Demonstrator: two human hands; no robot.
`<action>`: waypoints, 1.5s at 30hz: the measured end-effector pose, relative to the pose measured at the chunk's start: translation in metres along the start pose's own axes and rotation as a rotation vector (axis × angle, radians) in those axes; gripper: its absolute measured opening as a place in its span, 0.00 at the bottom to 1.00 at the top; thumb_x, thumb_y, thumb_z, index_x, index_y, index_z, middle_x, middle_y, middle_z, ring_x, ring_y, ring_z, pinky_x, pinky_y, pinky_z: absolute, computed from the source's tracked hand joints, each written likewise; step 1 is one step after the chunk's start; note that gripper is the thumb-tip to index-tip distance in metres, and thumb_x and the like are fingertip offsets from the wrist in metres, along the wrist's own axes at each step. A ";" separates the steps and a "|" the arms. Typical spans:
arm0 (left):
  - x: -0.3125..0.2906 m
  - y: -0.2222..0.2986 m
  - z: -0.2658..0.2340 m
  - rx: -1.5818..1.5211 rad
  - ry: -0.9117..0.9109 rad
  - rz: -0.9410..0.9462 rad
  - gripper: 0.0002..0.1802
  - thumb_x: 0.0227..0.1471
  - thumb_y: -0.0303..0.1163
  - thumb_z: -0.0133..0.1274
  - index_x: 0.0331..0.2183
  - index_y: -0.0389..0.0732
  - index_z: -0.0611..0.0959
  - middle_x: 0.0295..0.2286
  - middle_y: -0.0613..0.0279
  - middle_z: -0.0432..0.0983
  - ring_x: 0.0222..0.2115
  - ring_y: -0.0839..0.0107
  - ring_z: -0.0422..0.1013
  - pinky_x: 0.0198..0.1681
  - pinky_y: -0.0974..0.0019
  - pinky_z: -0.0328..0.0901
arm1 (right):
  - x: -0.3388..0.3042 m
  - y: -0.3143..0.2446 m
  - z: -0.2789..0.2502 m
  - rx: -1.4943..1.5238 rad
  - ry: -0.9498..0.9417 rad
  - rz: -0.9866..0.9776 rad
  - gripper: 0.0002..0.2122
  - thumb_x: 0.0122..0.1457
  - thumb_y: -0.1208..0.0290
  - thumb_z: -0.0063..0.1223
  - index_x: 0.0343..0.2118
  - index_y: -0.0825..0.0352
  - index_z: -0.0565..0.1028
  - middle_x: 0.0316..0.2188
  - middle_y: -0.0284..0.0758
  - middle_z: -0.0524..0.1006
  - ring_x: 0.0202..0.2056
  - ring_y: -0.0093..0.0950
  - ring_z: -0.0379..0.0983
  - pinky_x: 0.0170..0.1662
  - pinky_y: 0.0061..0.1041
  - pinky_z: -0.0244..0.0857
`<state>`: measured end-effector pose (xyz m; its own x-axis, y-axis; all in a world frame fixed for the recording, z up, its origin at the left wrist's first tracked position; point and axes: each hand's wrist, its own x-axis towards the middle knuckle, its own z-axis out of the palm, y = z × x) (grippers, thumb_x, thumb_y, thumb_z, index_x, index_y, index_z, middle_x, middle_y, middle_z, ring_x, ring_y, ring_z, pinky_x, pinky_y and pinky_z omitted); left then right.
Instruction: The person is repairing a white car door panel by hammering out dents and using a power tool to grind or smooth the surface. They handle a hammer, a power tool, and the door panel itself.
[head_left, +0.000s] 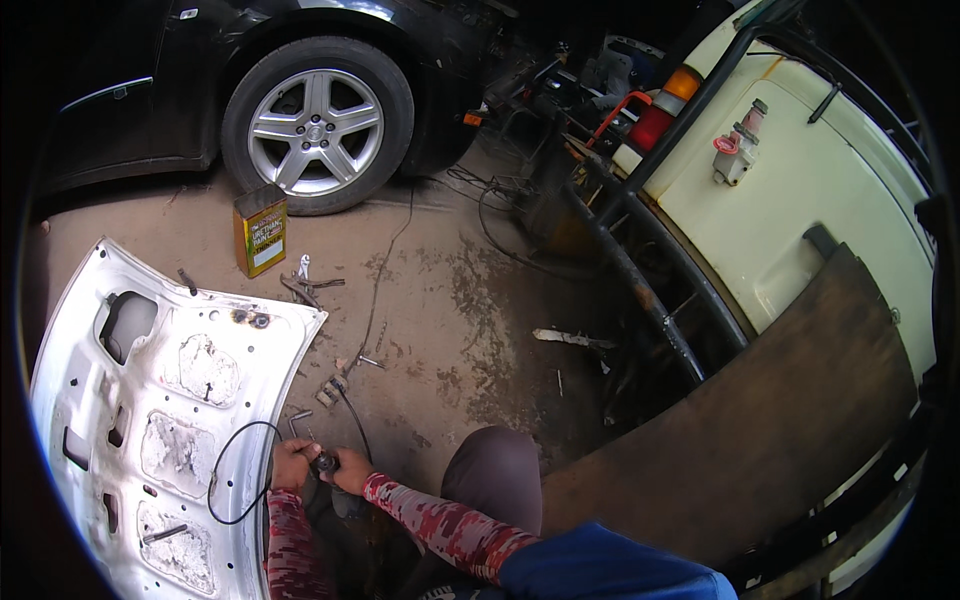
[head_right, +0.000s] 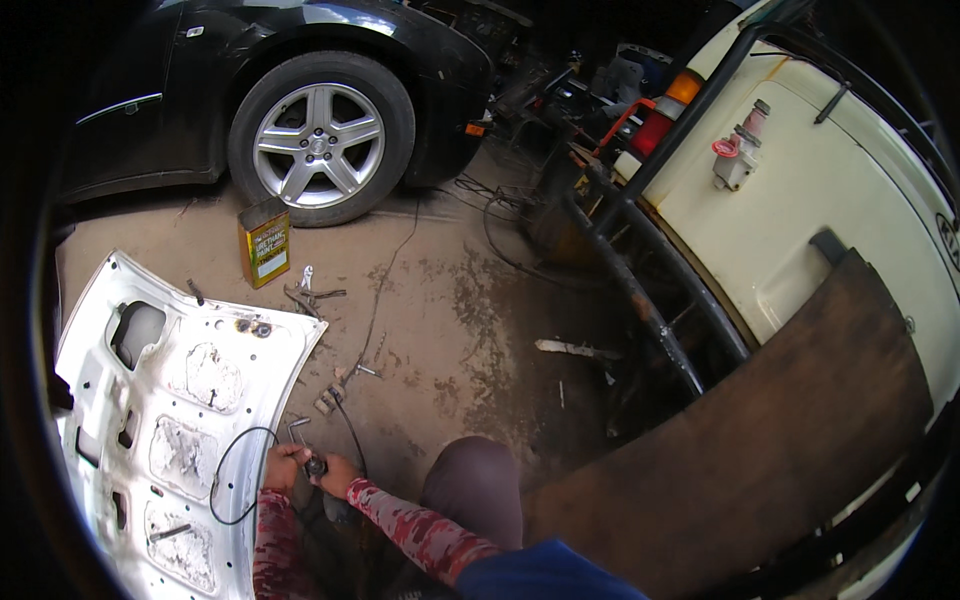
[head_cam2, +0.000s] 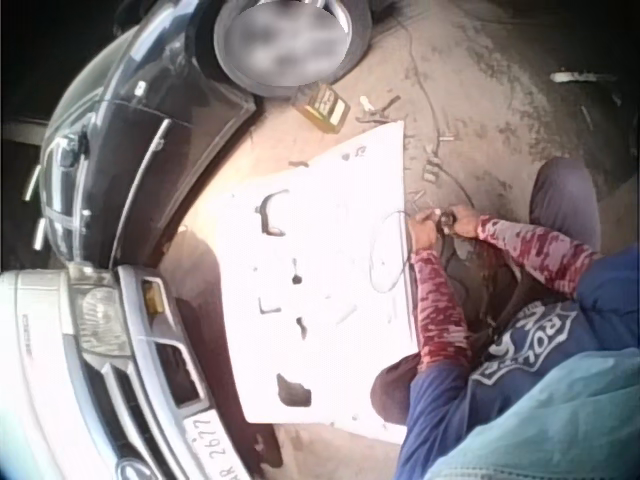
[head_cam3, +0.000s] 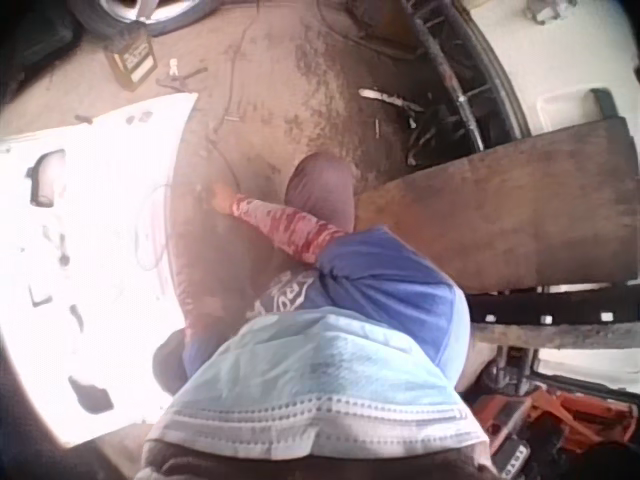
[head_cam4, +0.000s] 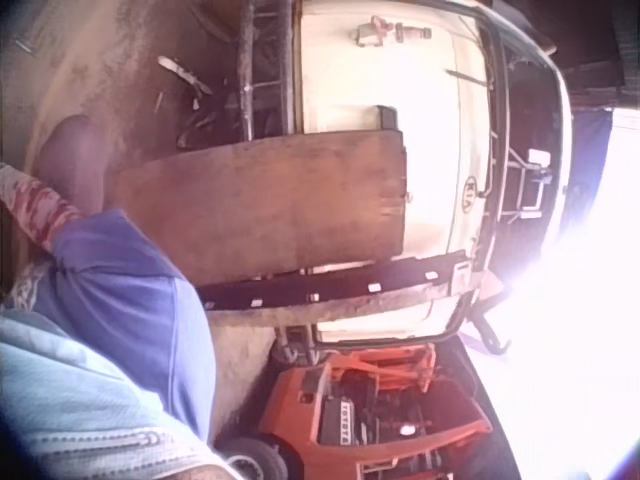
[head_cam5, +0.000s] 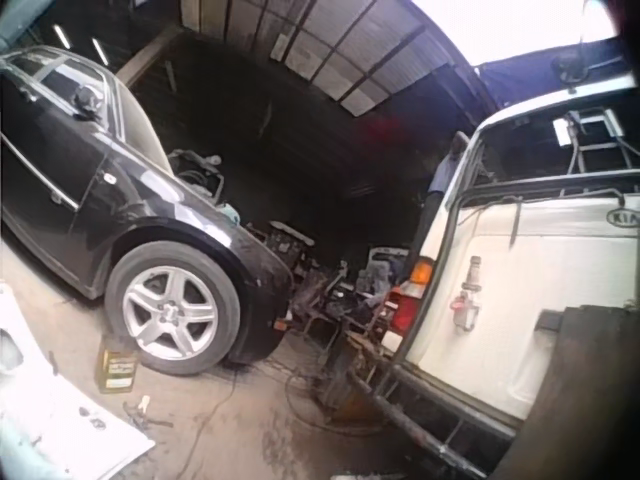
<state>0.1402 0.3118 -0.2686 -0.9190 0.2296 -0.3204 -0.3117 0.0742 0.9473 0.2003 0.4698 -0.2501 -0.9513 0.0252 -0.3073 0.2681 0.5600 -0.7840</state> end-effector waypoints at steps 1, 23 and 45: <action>0.000 0.001 0.000 -0.037 -0.042 -0.015 0.09 0.52 0.25 0.65 0.36 0.30 0.87 0.30 0.58 0.84 0.32 0.71 0.77 0.40 0.67 0.70 | -0.003 -0.001 -0.001 -0.083 0.034 -0.014 0.24 0.52 0.54 0.66 0.44 0.71 0.78 0.41 0.50 0.80 0.49 0.48 0.77 0.52 0.41 0.68; 0.005 0.014 -0.019 -0.044 -0.302 -0.144 0.14 0.52 0.29 0.66 0.39 0.30 0.87 0.30 0.57 0.84 0.28 0.70 0.76 0.35 0.67 0.70 | -0.006 0.014 0.021 0.020 0.091 -0.038 0.31 0.58 0.54 0.66 0.57 0.68 0.67 0.45 0.41 0.77 0.45 0.34 0.74 0.50 0.33 0.65; 0.013 0.027 -0.011 -0.112 -0.372 -0.264 0.10 0.49 0.28 0.70 0.32 0.33 0.87 0.25 0.60 0.82 0.25 0.71 0.78 0.32 0.69 0.74 | -0.019 0.009 -0.005 0.068 0.020 -0.001 0.34 0.51 0.47 0.71 0.51 0.68 0.69 0.46 0.44 0.77 0.52 0.37 0.74 0.56 0.35 0.66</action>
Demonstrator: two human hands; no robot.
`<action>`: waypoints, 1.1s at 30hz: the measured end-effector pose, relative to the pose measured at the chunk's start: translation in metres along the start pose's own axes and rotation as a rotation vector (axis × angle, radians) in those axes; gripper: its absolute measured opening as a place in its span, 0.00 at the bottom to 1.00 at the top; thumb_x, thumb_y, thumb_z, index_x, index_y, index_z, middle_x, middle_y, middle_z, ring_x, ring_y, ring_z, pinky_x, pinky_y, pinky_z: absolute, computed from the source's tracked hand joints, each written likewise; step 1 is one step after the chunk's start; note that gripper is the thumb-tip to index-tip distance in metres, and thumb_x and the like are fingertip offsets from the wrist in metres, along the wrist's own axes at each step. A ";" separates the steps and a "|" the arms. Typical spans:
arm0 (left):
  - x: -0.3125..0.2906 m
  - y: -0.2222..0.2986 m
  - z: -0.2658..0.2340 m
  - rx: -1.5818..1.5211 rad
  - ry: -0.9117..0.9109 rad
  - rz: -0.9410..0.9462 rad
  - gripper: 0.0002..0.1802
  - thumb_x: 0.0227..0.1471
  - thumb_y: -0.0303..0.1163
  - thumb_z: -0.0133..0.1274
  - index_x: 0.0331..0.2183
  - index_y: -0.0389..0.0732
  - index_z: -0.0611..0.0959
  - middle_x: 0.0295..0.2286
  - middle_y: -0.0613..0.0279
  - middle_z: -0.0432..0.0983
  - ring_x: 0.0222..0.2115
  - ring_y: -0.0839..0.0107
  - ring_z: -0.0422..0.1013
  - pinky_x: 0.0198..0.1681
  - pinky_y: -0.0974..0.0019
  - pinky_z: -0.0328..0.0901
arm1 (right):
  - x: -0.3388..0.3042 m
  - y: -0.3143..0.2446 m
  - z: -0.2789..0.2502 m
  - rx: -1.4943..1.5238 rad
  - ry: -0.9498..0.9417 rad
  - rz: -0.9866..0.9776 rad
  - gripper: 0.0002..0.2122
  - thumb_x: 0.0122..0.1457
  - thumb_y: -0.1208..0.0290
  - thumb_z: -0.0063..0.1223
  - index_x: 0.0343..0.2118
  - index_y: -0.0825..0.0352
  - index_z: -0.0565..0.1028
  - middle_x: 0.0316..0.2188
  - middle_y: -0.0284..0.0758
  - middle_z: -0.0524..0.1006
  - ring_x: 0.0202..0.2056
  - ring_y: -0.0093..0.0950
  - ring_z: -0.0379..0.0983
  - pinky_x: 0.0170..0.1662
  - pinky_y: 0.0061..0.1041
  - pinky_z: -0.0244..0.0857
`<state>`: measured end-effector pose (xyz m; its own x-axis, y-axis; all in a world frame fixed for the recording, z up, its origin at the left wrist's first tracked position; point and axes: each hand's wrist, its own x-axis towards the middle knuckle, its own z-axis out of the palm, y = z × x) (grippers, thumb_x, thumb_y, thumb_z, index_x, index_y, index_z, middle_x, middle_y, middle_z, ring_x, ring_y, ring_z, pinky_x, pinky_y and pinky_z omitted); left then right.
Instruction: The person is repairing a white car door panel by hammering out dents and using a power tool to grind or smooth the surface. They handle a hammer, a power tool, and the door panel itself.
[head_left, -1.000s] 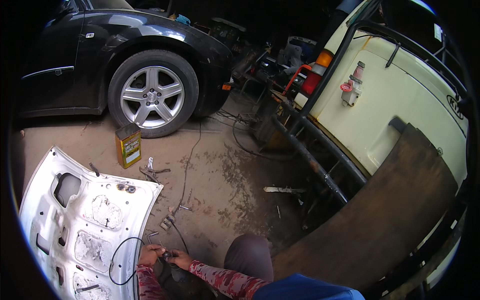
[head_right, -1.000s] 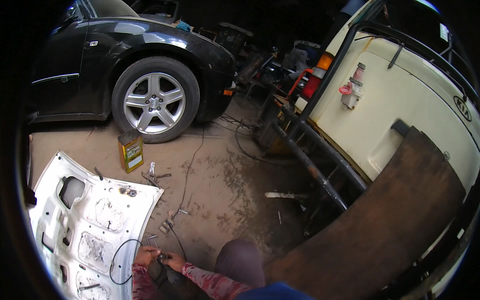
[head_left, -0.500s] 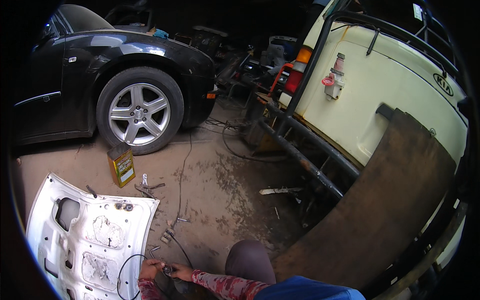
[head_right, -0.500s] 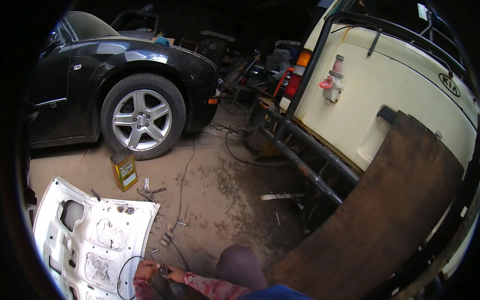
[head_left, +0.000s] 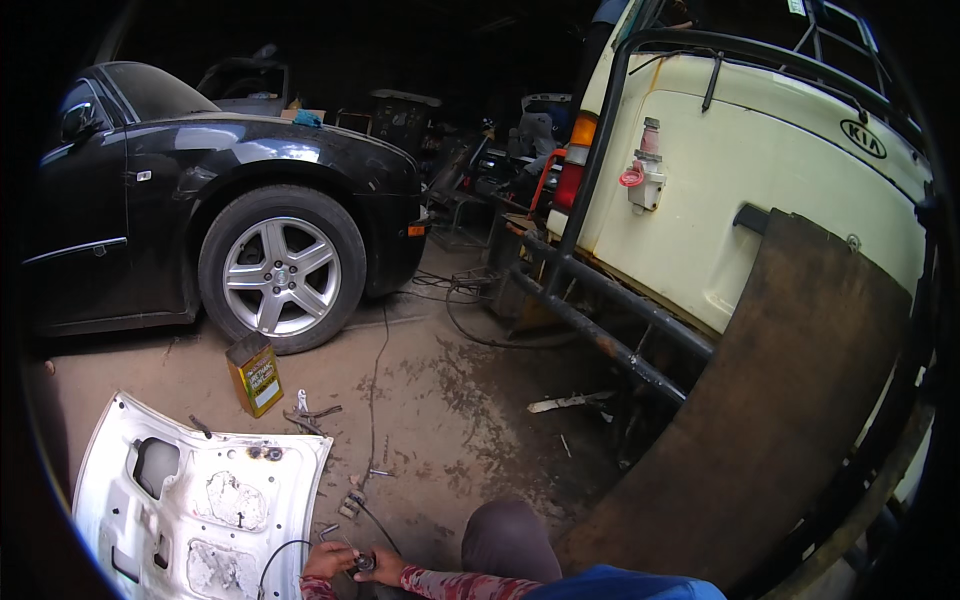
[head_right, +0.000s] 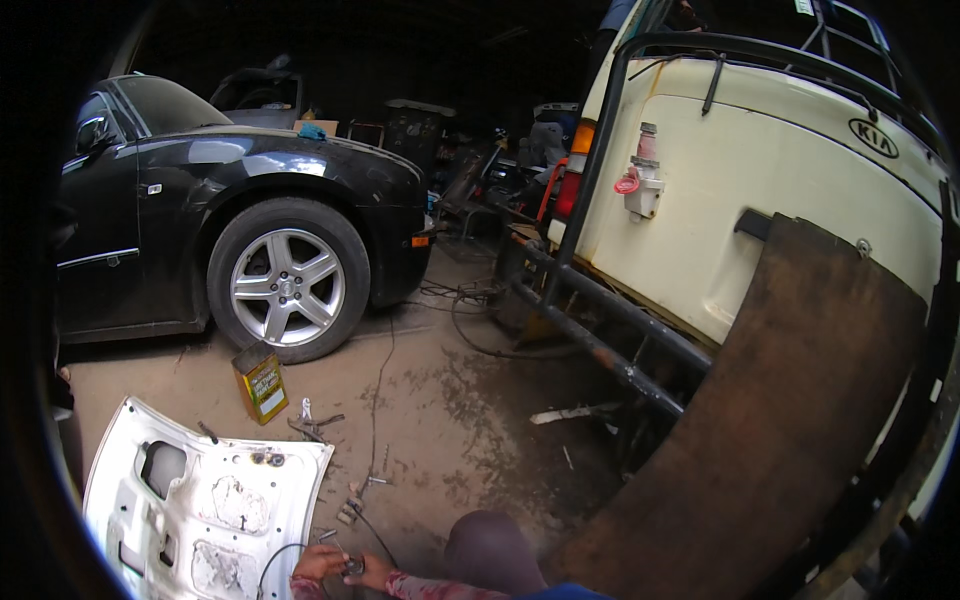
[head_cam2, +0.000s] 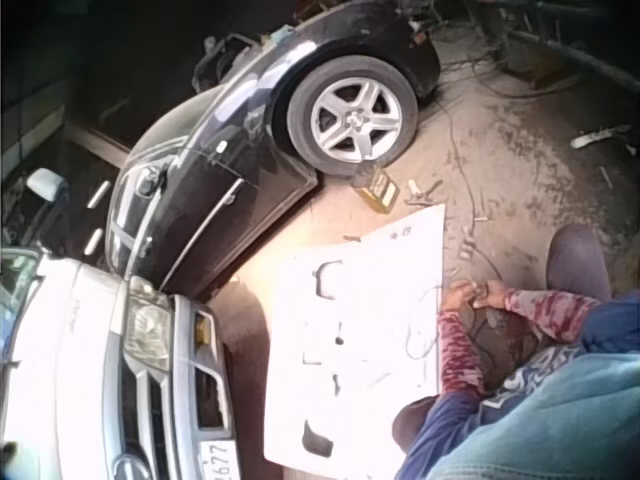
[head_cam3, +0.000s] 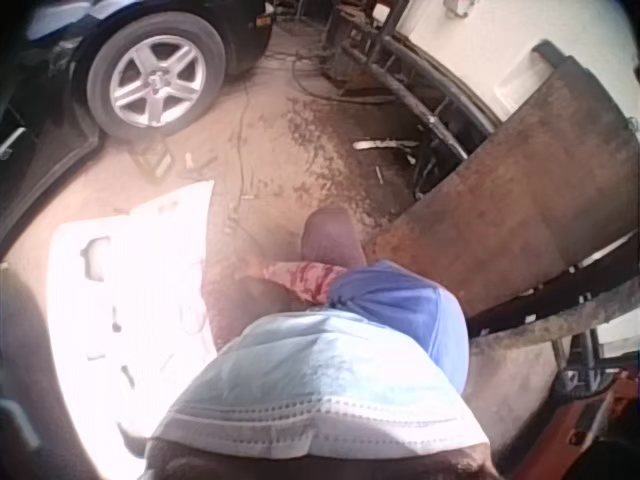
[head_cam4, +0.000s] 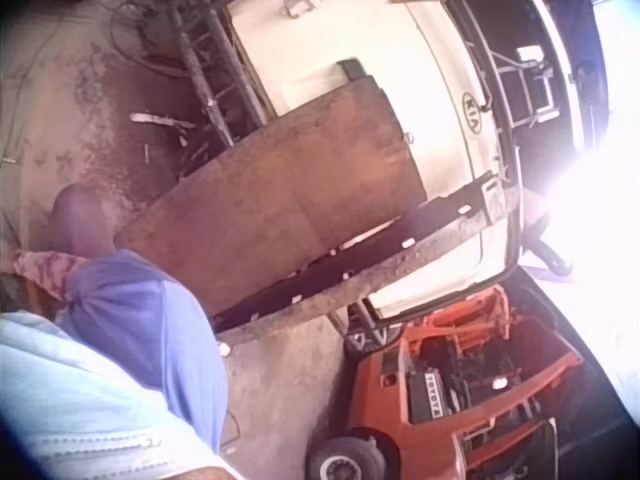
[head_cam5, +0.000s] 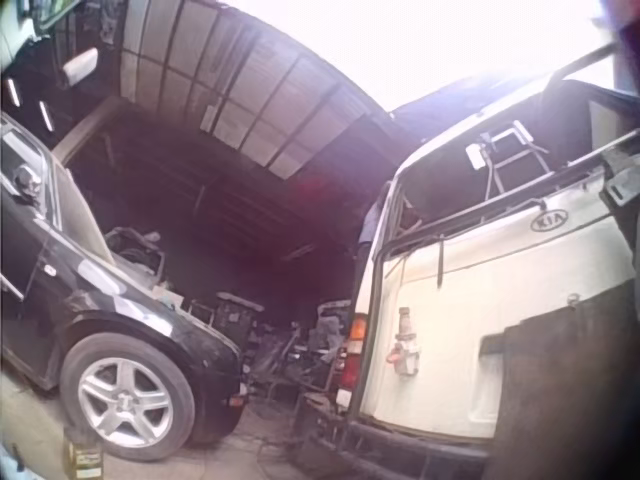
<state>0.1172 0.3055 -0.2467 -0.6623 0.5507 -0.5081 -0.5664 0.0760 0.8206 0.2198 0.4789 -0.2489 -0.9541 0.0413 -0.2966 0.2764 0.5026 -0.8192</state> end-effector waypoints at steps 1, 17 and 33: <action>0.000 0.000 0.005 0.033 -0.062 0.073 0.10 0.49 0.29 0.69 0.32 0.33 0.87 0.25 0.59 0.82 0.26 0.71 0.78 0.32 0.69 0.73 | -0.003 -0.001 0.002 -0.117 0.057 0.059 0.35 0.51 0.46 0.71 0.52 0.68 0.69 0.45 0.43 0.78 0.51 0.37 0.75 0.55 0.35 0.66; 0.002 0.011 0.010 0.423 0.014 0.231 0.09 0.47 0.26 0.66 0.31 0.30 0.87 0.25 0.57 0.83 0.25 0.71 0.78 0.31 0.67 0.71 | 0.011 0.013 0.002 -0.059 -0.059 0.097 0.36 0.55 0.47 0.66 0.58 0.69 0.70 0.47 0.45 0.79 0.54 0.35 0.73 0.60 0.31 0.62; 0.012 0.010 0.005 0.499 -0.025 0.197 0.13 0.47 0.35 0.67 0.30 0.34 0.89 0.26 0.57 0.84 0.29 0.70 0.79 0.35 0.65 0.71 | 0.005 0.004 0.003 -0.179 -0.006 0.082 0.30 0.61 0.49 0.62 0.58 0.67 0.71 0.50 0.40 0.78 0.53 0.35 0.73 0.59 0.30 0.63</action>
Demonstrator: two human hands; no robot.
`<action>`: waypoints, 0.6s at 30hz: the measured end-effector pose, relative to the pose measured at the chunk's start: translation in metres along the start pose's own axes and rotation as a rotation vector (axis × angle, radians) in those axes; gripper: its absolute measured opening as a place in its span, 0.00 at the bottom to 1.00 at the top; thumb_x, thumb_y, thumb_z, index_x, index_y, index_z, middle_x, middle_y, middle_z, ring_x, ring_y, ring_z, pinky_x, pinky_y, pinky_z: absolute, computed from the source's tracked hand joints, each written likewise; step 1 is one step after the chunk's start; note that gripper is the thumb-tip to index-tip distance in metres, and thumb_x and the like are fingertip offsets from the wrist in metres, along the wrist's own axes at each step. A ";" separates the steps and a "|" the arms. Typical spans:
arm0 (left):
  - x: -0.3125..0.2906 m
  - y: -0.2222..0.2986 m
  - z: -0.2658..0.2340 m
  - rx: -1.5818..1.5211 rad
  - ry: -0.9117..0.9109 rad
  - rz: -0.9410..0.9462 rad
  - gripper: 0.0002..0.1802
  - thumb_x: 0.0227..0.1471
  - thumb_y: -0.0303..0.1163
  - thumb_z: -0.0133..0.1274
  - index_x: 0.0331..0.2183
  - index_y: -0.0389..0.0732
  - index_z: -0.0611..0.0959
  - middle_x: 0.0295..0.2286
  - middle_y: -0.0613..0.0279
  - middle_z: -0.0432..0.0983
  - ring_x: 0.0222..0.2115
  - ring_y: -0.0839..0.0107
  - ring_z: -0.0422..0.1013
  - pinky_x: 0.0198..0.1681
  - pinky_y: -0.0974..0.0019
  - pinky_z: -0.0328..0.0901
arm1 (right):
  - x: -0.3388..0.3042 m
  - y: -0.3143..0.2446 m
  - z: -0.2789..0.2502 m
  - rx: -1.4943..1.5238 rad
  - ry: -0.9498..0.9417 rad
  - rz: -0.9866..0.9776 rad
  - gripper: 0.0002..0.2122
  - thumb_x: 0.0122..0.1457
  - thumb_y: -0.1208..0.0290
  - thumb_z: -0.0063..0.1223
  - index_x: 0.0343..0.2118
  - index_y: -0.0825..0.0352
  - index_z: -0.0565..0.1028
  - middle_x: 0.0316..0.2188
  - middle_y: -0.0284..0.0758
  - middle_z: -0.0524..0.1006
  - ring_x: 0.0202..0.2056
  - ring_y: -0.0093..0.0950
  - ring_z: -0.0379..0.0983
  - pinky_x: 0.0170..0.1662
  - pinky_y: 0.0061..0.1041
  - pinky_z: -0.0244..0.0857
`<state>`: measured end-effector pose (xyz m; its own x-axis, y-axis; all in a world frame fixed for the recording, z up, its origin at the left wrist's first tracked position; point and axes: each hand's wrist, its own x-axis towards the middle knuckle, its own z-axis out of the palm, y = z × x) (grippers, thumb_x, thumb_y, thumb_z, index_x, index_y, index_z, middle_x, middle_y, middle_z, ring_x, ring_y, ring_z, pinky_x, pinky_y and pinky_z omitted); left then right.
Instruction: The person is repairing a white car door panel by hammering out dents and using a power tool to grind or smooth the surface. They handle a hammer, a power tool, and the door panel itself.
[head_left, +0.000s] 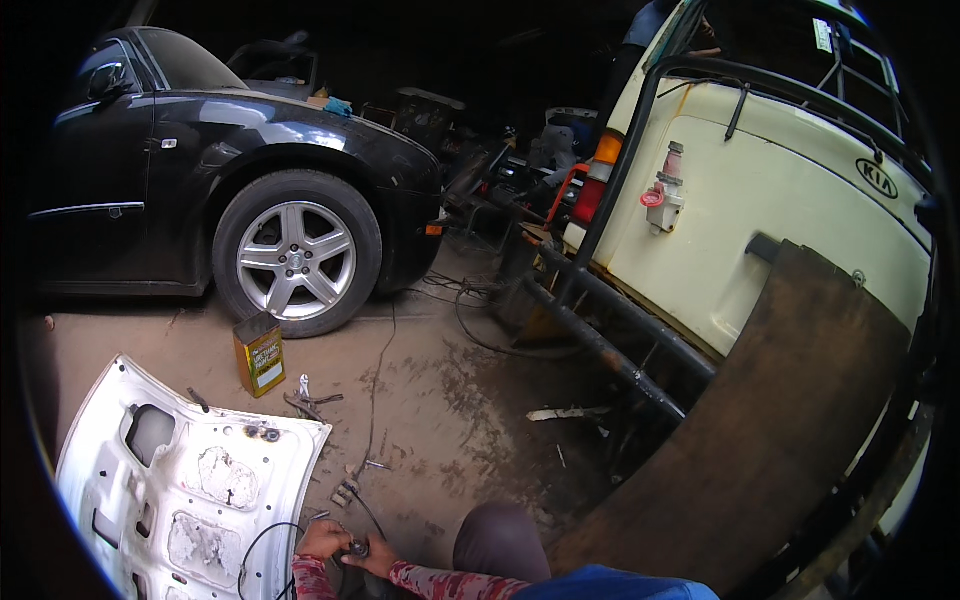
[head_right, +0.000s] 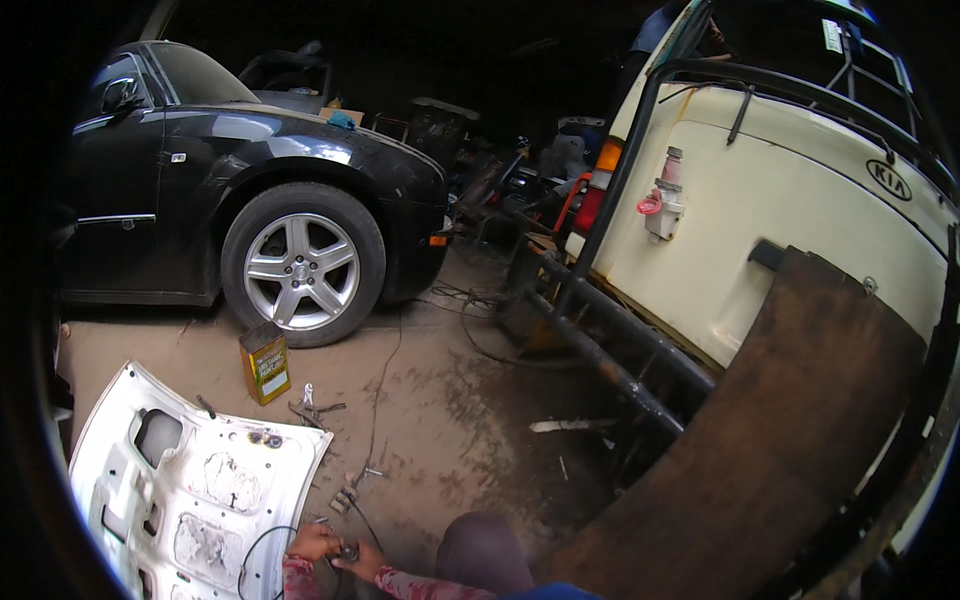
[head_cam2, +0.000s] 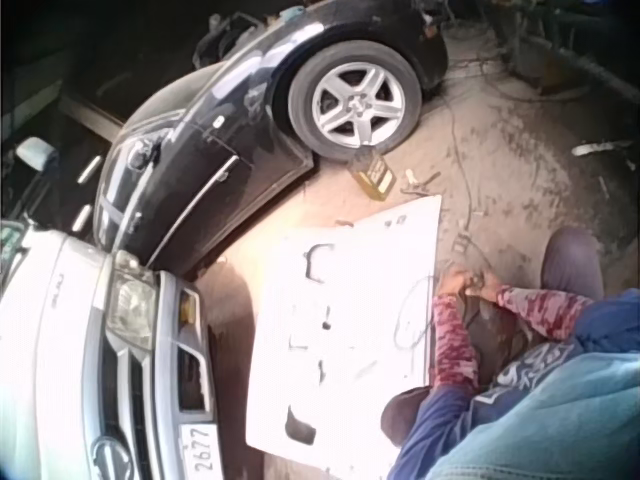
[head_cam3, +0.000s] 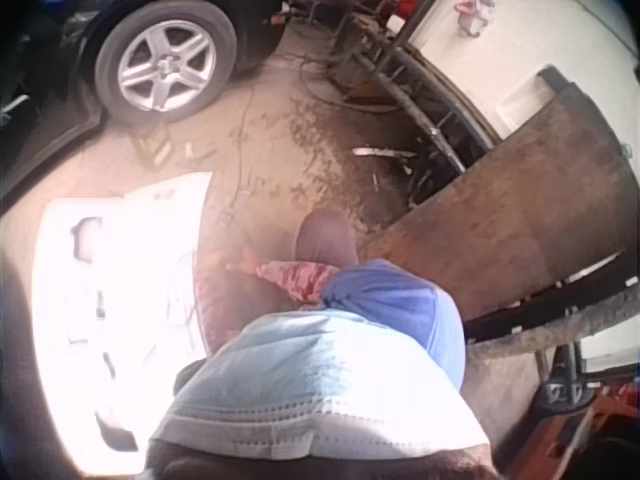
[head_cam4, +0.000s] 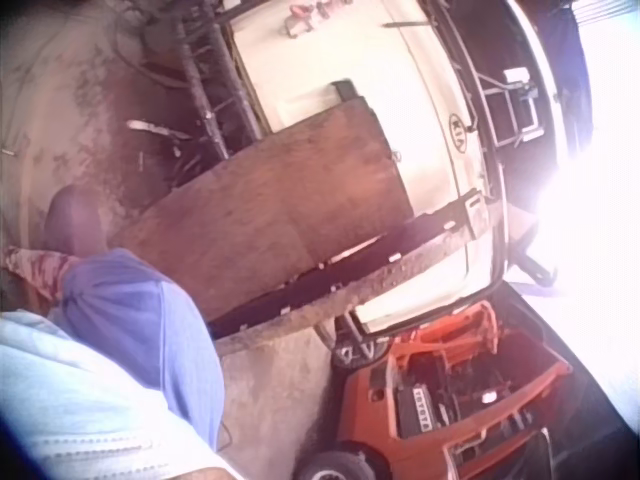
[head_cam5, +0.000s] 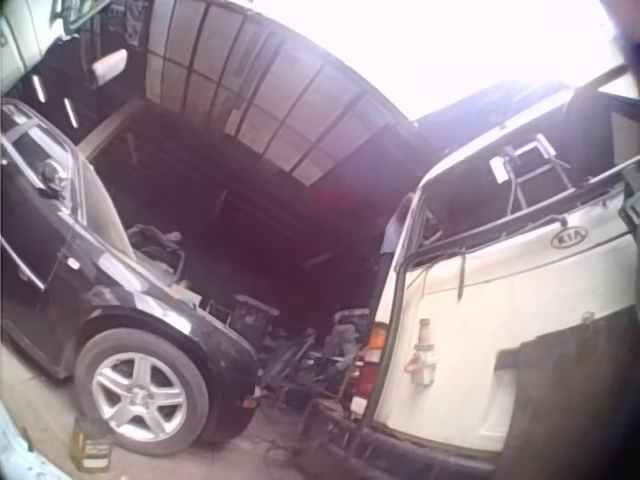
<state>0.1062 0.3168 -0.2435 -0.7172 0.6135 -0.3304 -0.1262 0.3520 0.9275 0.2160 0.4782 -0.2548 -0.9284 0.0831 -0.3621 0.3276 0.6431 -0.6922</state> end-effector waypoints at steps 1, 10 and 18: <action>-0.001 0.000 0.000 0.037 0.025 -0.001 0.13 0.47 0.35 0.67 0.30 0.34 0.89 0.26 0.57 0.84 0.29 0.70 0.79 0.35 0.65 0.71 | -0.002 -0.002 0.001 -0.003 0.011 0.013 0.29 0.61 0.49 0.61 0.57 0.67 0.72 0.49 0.41 0.78 0.53 0.35 0.73 0.59 0.31 0.63; -0.002 -0.010 -0.008 0.039 0.072 0.013 0.09 0.46 0.28 0.63 0.28 0.32 0.88 0.23 0.56 0.83 0.24 0.68 0.78 0.31 0.64 0.71 | 0.024 0.027 0.024 0.309 -0.096 -0.116 0.26 0.63 0.54 0.57 0.57 0.69 0.74 0.51 0.42 0.79 0.51 0.33 0.75 0.57 0.31 0.64; -0.003 -0.027 -0.009 -0.065 0.126 -0.038 0.13 0.49 0.31 0.66 0.33 0.29 0.88 0.24 0.56 0.82 0.26 0.70 0.77 0.32 0.66 0.70 | 0.028 0.031 0.036 0.269 0.031 -0.127 0.18 0.63 0.63 0.60 0.50 0.67 0.72 0.41 0.39 0.79 0.43 0.27 0.75 0.50 0.29 0.67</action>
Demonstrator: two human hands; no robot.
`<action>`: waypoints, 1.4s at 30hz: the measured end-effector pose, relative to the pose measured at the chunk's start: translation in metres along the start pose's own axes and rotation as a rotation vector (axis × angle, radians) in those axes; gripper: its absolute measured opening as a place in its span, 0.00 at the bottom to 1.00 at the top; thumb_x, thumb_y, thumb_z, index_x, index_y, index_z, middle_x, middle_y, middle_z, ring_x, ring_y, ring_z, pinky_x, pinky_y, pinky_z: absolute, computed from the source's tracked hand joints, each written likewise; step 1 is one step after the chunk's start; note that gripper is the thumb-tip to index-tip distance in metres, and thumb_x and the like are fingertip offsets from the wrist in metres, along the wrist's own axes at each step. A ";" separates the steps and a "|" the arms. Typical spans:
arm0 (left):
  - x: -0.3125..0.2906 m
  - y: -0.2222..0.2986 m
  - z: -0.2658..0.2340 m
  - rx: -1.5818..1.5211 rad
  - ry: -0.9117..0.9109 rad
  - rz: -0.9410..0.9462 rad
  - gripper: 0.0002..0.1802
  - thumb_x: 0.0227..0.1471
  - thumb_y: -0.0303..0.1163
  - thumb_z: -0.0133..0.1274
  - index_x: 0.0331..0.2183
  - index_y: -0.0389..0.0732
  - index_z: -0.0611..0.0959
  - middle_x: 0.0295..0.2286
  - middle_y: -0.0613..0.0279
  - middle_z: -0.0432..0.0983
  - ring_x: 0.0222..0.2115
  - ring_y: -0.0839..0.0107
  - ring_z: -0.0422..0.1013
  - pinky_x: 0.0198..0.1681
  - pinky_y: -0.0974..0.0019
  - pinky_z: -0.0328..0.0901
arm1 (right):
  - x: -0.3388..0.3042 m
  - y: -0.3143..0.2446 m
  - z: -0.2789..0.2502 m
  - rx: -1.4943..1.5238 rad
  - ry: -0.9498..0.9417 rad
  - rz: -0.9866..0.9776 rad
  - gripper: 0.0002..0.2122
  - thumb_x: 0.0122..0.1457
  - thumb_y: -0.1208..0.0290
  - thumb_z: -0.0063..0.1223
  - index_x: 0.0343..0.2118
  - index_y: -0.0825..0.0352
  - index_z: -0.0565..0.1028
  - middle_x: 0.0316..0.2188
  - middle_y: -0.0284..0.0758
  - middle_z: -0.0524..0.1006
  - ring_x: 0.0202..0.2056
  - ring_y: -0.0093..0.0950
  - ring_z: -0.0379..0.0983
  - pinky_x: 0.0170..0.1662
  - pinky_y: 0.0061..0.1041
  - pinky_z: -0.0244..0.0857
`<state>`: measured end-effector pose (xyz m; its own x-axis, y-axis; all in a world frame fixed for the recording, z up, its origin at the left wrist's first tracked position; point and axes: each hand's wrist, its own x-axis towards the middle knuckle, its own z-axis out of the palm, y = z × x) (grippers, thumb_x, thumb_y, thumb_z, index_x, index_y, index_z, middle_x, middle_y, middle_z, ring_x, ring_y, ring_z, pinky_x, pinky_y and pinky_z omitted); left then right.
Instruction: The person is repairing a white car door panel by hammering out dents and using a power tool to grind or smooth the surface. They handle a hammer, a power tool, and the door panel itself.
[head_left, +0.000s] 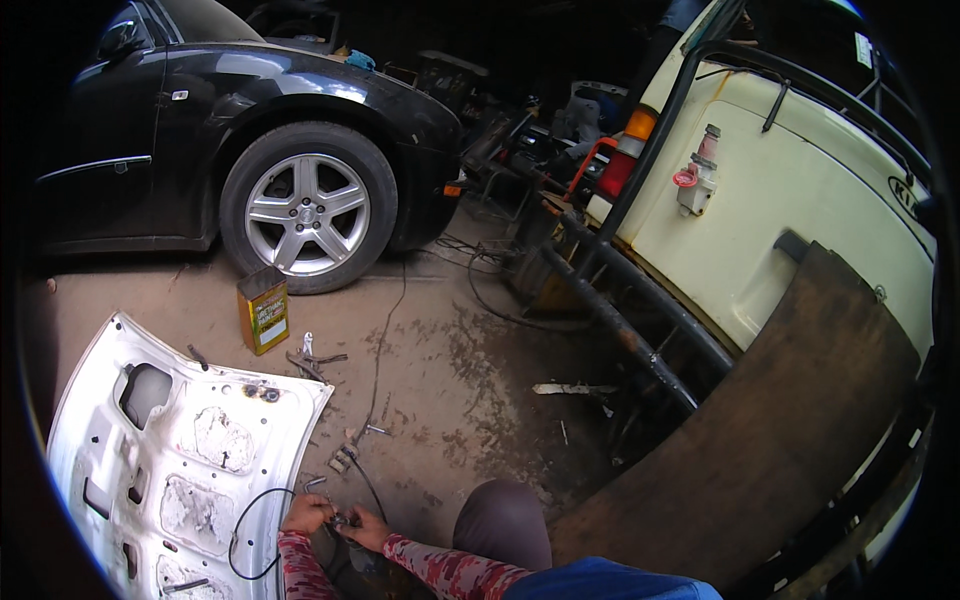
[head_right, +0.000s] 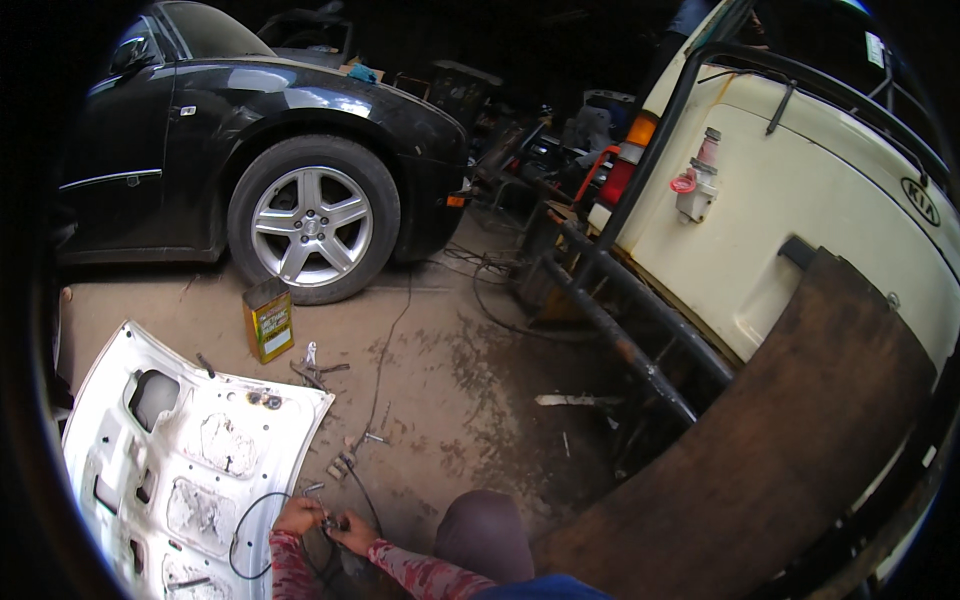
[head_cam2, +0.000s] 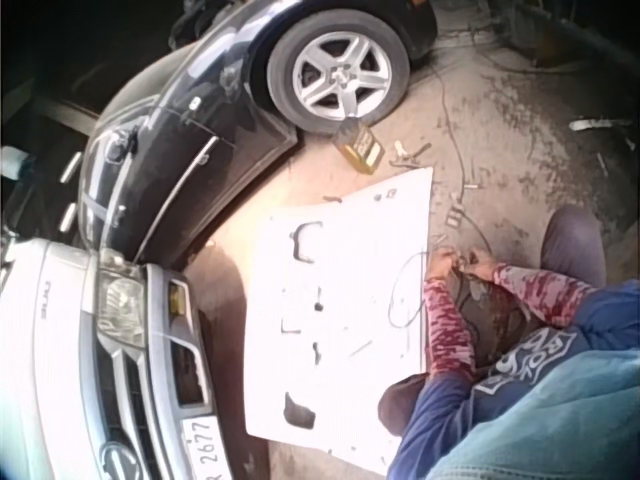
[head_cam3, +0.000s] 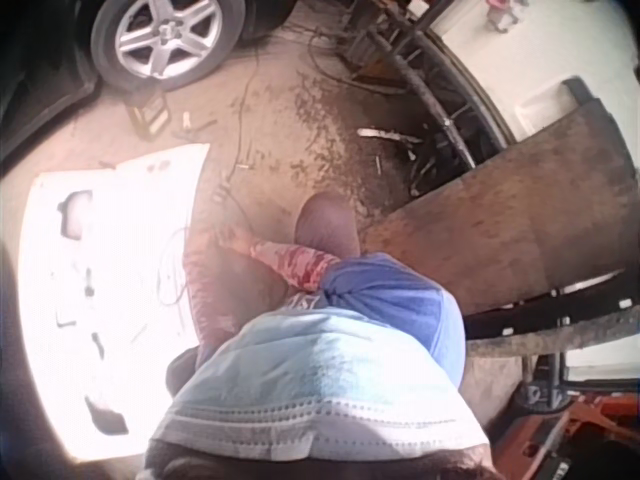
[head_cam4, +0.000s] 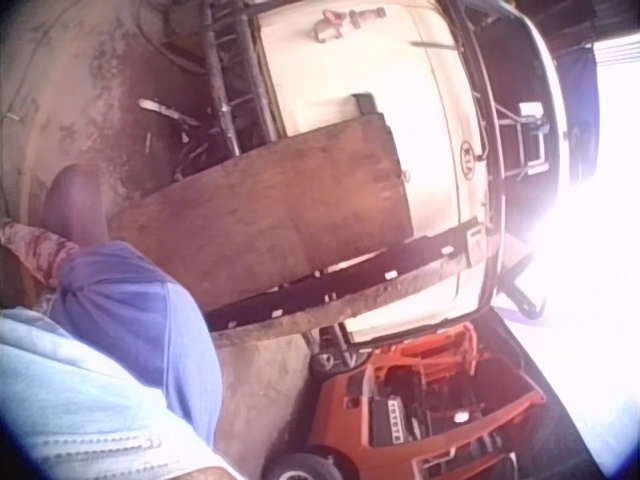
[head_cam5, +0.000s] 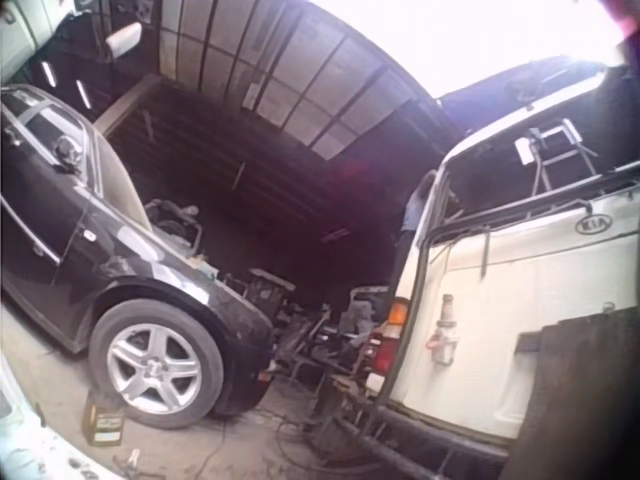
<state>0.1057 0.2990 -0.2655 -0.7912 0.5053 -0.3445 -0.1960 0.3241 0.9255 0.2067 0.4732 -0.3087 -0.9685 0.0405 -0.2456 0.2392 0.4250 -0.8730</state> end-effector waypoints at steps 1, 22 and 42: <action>-0.001 -0.001 0.001 -0.030 0.011 -0.023 0.13 0.49 0.31 0.66 0.33 0.29 0.88 0.24 0.57 0.82 0.25 0.70 0.77 0.32 0.66 0.70 | 0.001 0.001 0.000 -0.016 -0.005 0.018 0.18 0.63 0.62 0.60 0.50 0.67 0.72 0.41 0.39 0.79 0.44 0.27 0.75 0.51 0.29 0.67; -0.007 0.020 -0.003 0.101 -0.056 0.092 0.12 0.49 0.30 0.64 0.32 0.30 0.87 0.26 0.53 0.84 0.27 0.68 0.80 0.33 0.63 0.72 | 0.020 0.011 0.005 0.205 -0.221 -0.044 0.26 0.62 0.56 0.60 0.58 0.66 0.71 0.49 0.38 0.78 0.55 0.32 0.72 0.60 0.31 0.61; -0.007 0.014 -0.002 0.176 0.037 0.091 0.13 0.45 0.31 0.65 0.29 0.29 0.86 0.23 0.52 0.83 0.26 0.65 0.80 0.31 0.61 0.72 | 0.000 -0.002 0.009 0.183 0.012 -0.156 0.32 0.54 0.49 0.69 0.53 0.69 0.71 0.45 0.47 0.79 0.49 0.40 0.77 0.53 0.35 0.67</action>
<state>0.1073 0.2985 -0.2494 -0.8224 0.5101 -0.2519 -0.0213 0.4148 0.9097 0.2068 0.4638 -0.3108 -0.9952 -0.0016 -0.0980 0.0943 0.2559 -0.9621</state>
